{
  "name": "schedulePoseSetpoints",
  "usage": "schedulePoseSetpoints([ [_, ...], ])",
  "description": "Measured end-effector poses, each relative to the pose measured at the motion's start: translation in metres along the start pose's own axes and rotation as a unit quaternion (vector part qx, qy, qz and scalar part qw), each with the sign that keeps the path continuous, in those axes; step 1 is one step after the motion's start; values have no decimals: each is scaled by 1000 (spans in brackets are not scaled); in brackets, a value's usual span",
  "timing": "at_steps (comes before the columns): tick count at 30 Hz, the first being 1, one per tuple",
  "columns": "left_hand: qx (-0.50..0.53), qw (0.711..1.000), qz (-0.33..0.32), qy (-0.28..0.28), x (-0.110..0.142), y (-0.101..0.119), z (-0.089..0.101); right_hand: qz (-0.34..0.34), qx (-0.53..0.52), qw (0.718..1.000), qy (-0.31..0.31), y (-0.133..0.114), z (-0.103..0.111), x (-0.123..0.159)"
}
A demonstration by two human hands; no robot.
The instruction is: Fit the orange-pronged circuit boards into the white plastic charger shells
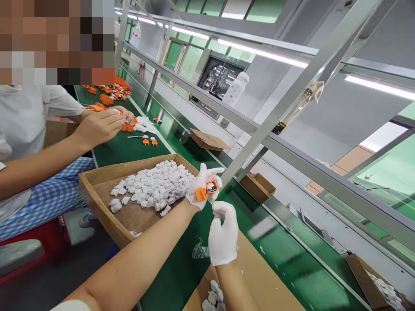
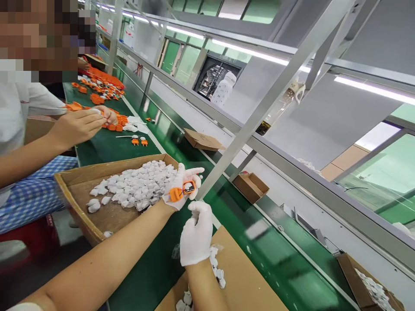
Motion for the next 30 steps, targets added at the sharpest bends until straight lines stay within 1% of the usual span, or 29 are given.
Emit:
schedulePoseSetpoints([
  [3, 37, 998, 23, -39, -6, -12, 4, 37, 0, 999, 6, 8, 4, 3],
  [6, 61, 991, 81, -85, -1, -27, 12, 83, 45, 996, 6, 10, 5, 12],
  [8, 65, 985, 112, -111, 1, -35, 16, 89, 66, 994, 17, 10, 5, 15],
  [10, 70, 982, 126, -123, 2, -40, 17, 83, 86, 992, 34, 7, 4, 13],
  [12, 83, 981, 131, -115, 2, -41, 16, 86, 108, 989, 44, 4, 4, 7],
  [14, 112, 980, 135, -90, 2, -39, 16, 107, 125, 986, 36, -1, 5, -2],
  [18, 173, 976, 124, -45, 3, -32, 18, 165, 155, 974, -29, -10, 6, -19],
  [21, 195, 974, 114, -27, 3, -33, 24, 186, 196, 961, -61, -14, 5, -33],
  [23, 208, 972, 108, -13, 3, -35, 30, 182, 230, 952, -89, -15, 2, -42],
  [30, 243, 967, 73, 35, -1, -37, 45, 116, 305, 918, -225, -18, -8, -75],
])
Point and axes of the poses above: each hand's wrist, its own x-axis away from the middle knuckle, its own z-axis out of the back of the hand, y = z × x, the point moved 3 cm from there along -x, towards the middle knuckle, and after that the axes turned 13 degrees about -y, right-handed, at the moved point
